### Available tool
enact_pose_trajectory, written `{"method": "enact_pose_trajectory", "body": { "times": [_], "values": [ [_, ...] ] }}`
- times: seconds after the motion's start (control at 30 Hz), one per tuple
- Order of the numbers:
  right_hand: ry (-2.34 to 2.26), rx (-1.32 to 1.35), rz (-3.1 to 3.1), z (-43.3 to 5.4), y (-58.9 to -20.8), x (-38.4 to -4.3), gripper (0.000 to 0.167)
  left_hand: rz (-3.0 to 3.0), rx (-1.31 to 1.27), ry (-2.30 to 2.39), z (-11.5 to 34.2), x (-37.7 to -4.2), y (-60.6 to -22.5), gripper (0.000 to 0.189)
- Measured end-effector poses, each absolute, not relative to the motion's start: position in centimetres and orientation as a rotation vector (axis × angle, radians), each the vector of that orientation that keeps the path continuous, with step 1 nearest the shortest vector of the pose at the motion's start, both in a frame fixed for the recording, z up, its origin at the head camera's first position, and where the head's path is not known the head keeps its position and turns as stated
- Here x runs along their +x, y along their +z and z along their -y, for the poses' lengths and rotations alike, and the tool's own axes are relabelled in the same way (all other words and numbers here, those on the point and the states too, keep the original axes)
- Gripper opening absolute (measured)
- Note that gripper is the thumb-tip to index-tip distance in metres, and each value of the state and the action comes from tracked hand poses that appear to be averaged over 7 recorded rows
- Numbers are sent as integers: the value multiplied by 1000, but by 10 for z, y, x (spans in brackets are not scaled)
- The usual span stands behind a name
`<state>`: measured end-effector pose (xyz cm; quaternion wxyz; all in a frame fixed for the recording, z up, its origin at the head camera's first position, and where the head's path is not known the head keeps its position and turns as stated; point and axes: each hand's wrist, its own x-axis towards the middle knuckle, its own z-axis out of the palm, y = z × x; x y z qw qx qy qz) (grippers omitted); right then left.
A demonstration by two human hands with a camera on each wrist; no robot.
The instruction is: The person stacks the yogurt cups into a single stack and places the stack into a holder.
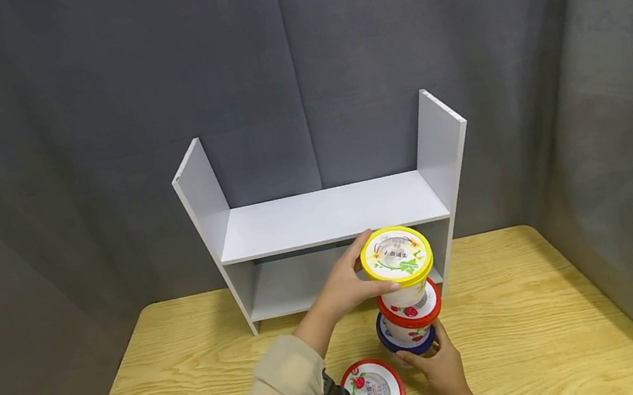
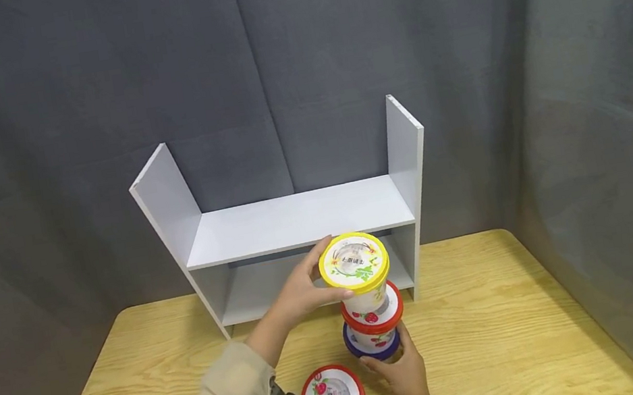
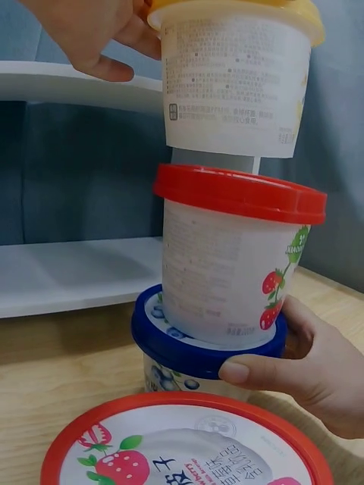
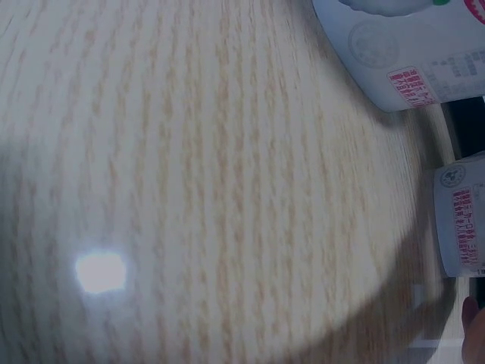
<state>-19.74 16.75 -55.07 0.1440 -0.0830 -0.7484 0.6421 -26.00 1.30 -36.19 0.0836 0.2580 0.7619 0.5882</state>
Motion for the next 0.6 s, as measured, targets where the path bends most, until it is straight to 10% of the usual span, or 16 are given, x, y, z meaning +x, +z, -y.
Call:
{"method": "enact_pose_trajectory", "body": {
  "times": [0.6],
  "values": [
    [1787, -212, 2149, -171, -555, -197, 89, -2204, 797, 1695, -26, -267, -368, 91]
  ]
}}
